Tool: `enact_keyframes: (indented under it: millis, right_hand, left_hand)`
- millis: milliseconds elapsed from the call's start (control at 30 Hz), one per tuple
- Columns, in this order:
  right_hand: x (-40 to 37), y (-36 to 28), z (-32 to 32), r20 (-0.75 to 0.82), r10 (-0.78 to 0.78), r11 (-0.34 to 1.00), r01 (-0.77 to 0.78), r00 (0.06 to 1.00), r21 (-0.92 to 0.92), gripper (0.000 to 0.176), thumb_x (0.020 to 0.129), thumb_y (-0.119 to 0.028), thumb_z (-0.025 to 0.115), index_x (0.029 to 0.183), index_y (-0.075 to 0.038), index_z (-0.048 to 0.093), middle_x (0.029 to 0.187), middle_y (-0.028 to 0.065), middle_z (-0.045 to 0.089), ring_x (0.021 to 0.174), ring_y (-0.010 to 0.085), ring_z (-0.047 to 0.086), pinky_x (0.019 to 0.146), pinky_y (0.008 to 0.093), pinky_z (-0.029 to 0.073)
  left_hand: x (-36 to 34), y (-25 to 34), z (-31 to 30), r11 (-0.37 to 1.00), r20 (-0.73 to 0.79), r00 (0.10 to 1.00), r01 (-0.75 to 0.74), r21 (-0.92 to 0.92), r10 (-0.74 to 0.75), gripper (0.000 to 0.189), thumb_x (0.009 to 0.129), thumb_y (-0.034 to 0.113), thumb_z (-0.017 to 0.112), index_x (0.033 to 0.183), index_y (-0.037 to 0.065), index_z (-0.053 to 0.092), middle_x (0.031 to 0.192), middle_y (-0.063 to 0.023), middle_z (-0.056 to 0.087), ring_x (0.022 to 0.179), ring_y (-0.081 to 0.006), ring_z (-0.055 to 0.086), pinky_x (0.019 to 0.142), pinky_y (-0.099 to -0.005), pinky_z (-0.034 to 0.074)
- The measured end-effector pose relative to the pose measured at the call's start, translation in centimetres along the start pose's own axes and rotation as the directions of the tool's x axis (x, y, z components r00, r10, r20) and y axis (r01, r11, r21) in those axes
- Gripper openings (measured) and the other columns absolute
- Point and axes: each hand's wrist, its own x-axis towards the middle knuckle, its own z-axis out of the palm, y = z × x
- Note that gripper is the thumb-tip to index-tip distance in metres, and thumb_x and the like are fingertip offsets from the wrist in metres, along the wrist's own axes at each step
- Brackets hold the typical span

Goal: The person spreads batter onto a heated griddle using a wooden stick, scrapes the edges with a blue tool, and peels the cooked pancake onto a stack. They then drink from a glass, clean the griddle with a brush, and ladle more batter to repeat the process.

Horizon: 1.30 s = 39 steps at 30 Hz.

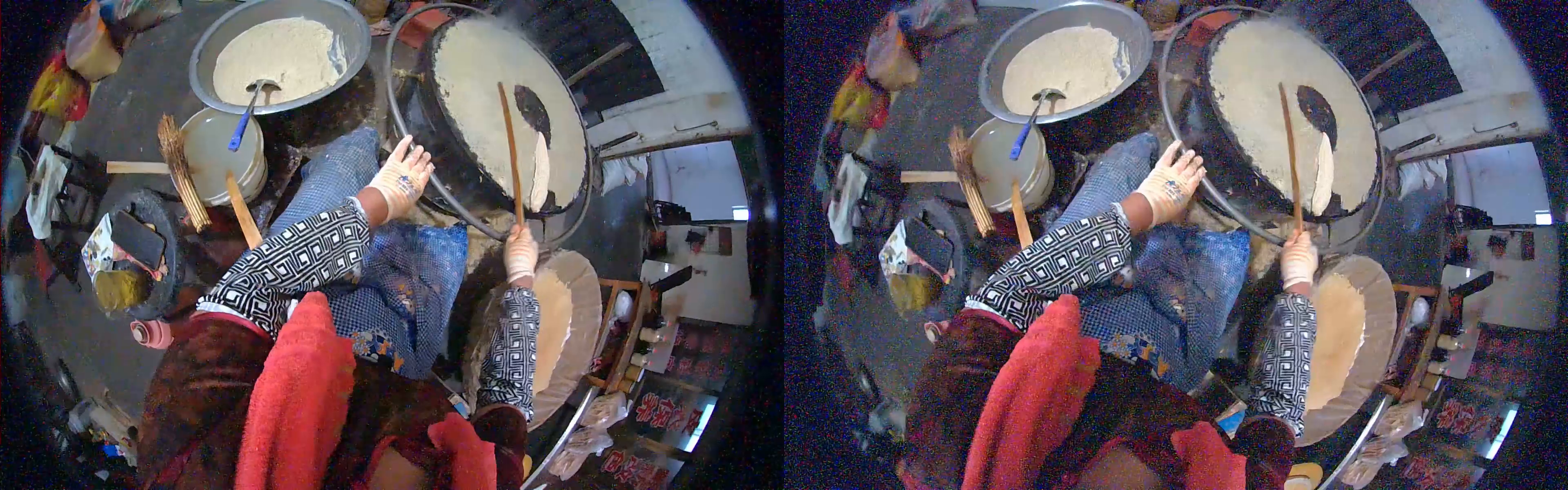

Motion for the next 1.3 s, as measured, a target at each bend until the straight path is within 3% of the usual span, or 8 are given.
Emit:
enact_keyframes:
  millis: [133,300,400,567,733,933,1000,1300]
  right_hand:
    - [1.2,2.0,-0.5,0.089,0.218,0.974,-0.222,0.972,0.035,0.035,0.092,-0.037,0.048,0.083,-0.006,0.06,0.072,0.0257,0.063,0.072,0.0437,0.062,0.066,0.0528,0.048]
    - [0.0,0.2,-0.8,0.06,0.024,1.0,-0.025,0.998,0.015,0.032,0.092,-0.036,0.049,0.081,-0.007,0.057,0.072,0.025,0.063,0.072,0.0432,0.062,0.063,0.0517,0.048]
    - [0.1,0.8,-1.2,0.153,0.22,0.969,-0.234,0.963,0.081,0.04,0.094,-0.037,0.044,0.08,-0.003,0.06,0.079,0.0256,0.064,0.079,0.0444,0.062,0.071,0.0523,0.049]
    - [-0.5,-1.8,-4.0,0.085,0.065,0.992,-0.073,0.994,0.1,0.038,0.094,-0.035,0.045,0.082,-0.003,0.058,0.076,0.0265,0.062,0.075,0.0453,0.061,0.069,0.0534,0.048]
    - [-0.2,1.1,-0.6,0.037,0.095,0.992,-0.098,0.995,0.082,0.037,0.094,-0.036,0.046,0.082,-0.003,0.056,0.071,0.0266,0.061,0.068,0.0458,0.06,0.064,0.0539,0.048]
    - [-1.4,-2.2,-2.7,0.155,0.07,0.995,-0.079,0.985,0.053,0.038,0.091,-0.04,0.048,0.079,-0.005,0.057,0.074,0.0254,0.063,0.074,0.0447,0.061,0.068,0.0535,0.048]
    - [-1.1,-2.3,-2.6,0.207,0.213,0.968,-0.235,0.955,0.089,0.036,0.092,-0.035,0.047,0.083,-0.002,0.058,0.084,0.0283,0.063,0.083,0.0461,0.06,0.073,0.0526,0.048]
    - [-5.4,-5.6,-7.8,-0.003,-0.087,0.98,0.086,0.996,0.179,0.033,0.094,-0.035,0.048,0.081,-0.005,0.051,0.065,0.0239,0.06,0.065,0.0457,0.059,0.059,0.0552,0.046]
  left_hand:
    - [0.5,-0.9,1.2,0.996,-0.059,0.996,0.072,0.052,-0.068,0.042,0.091,0.018,0.038,0.13,0.006,0.049,0.139,-0.0096,0.047,0.134,-0.0239,0.037,0.114,-0.0547,0.011]
    - [1.4,-2.8,2.0,0.991,-0.053,0.99,0.133,0.001,-0.132,0.041,0.09,0.015,0.038,0.129,0.008,0.049,0.139,-0.0083,0.047,0.134,-0.0232,0.037,0.113,-0.0563,0.011]
    - [1.3,-4.0,2.6,0.982,-0.095,0.978,0.184,-0.046,-0.187,0.042,0.09,0.012,0.038,0.131,0.01,0.049,0.142,-0.0077,0.044,0.134,-0.0238,0.037,0.112,-0.0585,0.01]
    - [2.3,-4.5,-0.2,0.956,-0.02,0.958,0.288,0.051,-0.287,0.041,0.089,0.014,0.042,0.128,0.01,0.051,0.142,-0.008,0.043,0.133,-0.0251,0.037,0.11,-0.0611,0.012]
    - [1.5,2.5,0.0,0.992,-0.039,0.994,-0.104,-0.07,0.101,0.044,0.086,0.02,0.046,0.127,0.005,0.052,0.133,-0.0107,0.051,0.129,-0.026,0.04,0.111,-0.0573,0.015]
    - [0.7,1.4,0.4,0.997,-0.01,0.998,-0.064,0.037,0.064,0.046,0.09,0.02,0.04,0.132,0.001,0.046,0.139,-0.013,0.046,0.134,-0.0281,0.037,0.115,-0.0525,0.011]
    - [0.9,0.9,0.2,0.993,-0.004,0.999,-0.05,0.11,0.051,0.045,0.091,0.018,0.039,0.131,0.002,0.047,0.138,-0.0129,0.047,0.132,-0.0285,0.039,0.115,-0.0523,0.011]
    - [2.3,-3.1,1.3,0.982,-0.11,0.994,0.012,0.186,0.009,0.031,0.086,0.018,0.045,0.111,0.006,0.06,0.12,-0.0113,0.06,0.125,-0.0268,0.047,0.113,-0.0508,0.018]
